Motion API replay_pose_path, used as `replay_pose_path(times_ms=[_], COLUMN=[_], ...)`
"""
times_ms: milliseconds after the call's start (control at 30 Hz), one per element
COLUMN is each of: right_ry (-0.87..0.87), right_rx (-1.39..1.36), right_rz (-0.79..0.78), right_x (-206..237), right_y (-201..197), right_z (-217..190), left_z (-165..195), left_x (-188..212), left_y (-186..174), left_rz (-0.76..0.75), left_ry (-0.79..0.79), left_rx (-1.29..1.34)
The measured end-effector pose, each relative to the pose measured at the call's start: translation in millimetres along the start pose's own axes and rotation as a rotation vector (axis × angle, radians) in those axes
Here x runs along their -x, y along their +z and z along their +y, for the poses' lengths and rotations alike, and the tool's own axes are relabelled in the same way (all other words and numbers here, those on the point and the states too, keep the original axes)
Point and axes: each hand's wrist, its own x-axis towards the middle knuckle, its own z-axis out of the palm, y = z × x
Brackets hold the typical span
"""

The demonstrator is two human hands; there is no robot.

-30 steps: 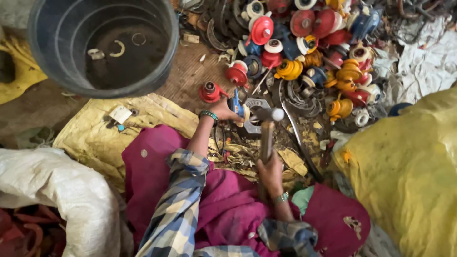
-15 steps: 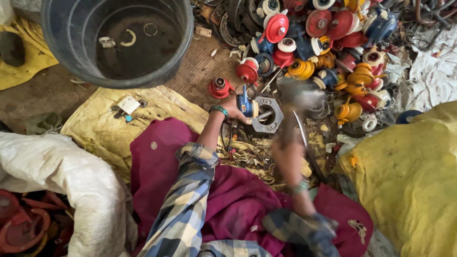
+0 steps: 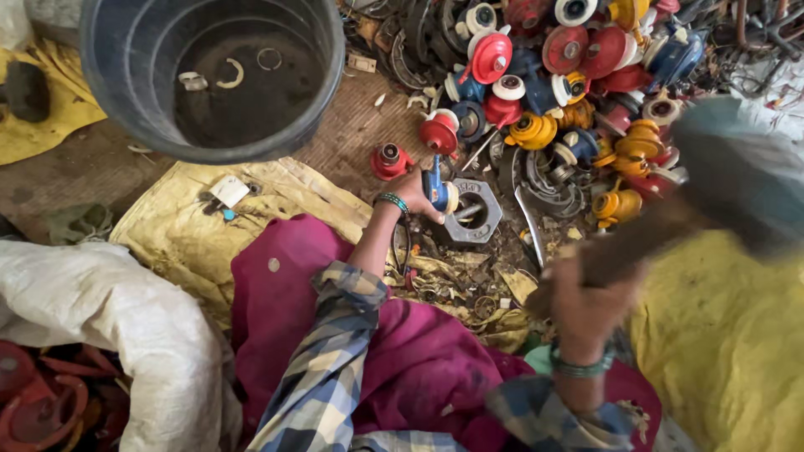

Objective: The person sits on the floor and uses a hammer and a metal block to strike and separate components of colorful ceramic insulators. They repeatedly pick up insulators, position them on the block, and strike them to break off parts, which are then placed into a nearby bucket.

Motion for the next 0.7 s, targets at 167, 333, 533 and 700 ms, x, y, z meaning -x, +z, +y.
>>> replay_pose_path(times_ms=[167, 333, 533, 700], right_ry=[-0.374, 0.431, 0.462, 0.225], right_rx=[0.639, 0.474, 0.194, 0.285], right_rz=[0.135, -0.573, -0.312, -0.158], right_x=[13, 77, 71, 35], right_y=[17, 73, 20, -5], right_z=[60, 178, 174, 107], left_z=[-5, -19, -22, -14], left_x=[-7, -9, 9, -4], left_y=[2, 7, 21, 1], left_rz=[0.004, -0.279, -0.233, -0.25], left_ry=[-0.049, 0.201, 0.047, 0.132], left_rx=[-0.044, -0.268, -0.347, -0.182])
